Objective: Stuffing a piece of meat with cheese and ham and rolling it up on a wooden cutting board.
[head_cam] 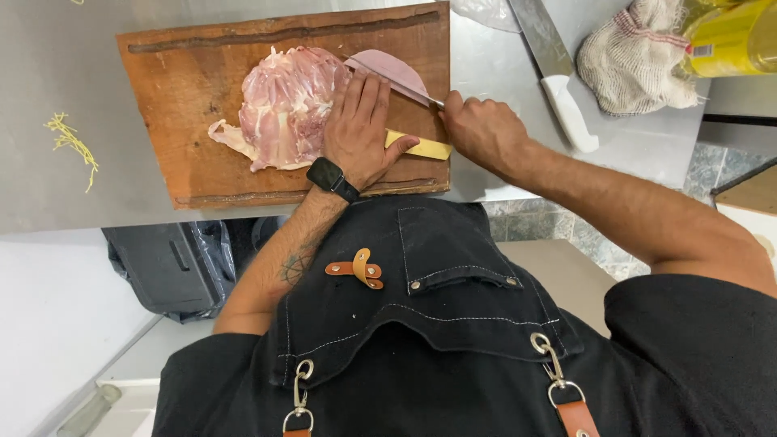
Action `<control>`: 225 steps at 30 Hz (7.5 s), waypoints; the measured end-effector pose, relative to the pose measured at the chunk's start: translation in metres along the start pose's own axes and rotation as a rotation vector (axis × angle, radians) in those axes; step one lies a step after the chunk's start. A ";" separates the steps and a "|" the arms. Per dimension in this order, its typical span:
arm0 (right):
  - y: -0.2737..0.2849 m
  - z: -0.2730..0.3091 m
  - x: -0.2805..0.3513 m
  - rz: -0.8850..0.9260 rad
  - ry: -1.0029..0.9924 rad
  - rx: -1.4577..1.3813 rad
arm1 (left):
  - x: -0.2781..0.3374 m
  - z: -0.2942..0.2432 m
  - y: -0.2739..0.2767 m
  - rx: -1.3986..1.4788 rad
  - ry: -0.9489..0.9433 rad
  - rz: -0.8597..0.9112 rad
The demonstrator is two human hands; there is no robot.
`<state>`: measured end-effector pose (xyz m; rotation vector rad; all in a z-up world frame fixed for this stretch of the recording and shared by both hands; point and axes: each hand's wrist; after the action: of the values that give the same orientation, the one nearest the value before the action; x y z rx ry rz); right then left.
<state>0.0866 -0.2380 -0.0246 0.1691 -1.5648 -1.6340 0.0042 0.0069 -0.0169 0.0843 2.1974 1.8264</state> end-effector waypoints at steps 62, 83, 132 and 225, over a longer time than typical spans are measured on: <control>0.030 0.001 0.001 0.116 -0.106 -0.162 | -0.044 0.025 0.010 0.103 -0.225 -0.212; 0.005 -0.035 0.140 -0.168 -0.330 -0.496 | -0.073 0.082 -0.020 0.177 -0.526 0.164; 0.020 0.182 -0.060 -0.629 0.301 -0.487 | 0.014 0.183 0.045 0.621 -0.212 0.331; 0.024 0.052 0.118 -0.454 -0.366 -0.650 | 0.063 0.009 0.015 0.176 0.002 -0.338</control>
<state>-0.0090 -0.2706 0.0596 -0.1447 -1.2094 -2.5664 -0.0556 0.0324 -0.0147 -0.2392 2.2092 1.4517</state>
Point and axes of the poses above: each hand's wrist, its own x-axis away from the middle knuckle, its own y-axis out of the back of the hand, z = x × y, and after that the axes turned 3 degrees about -x, right-handed
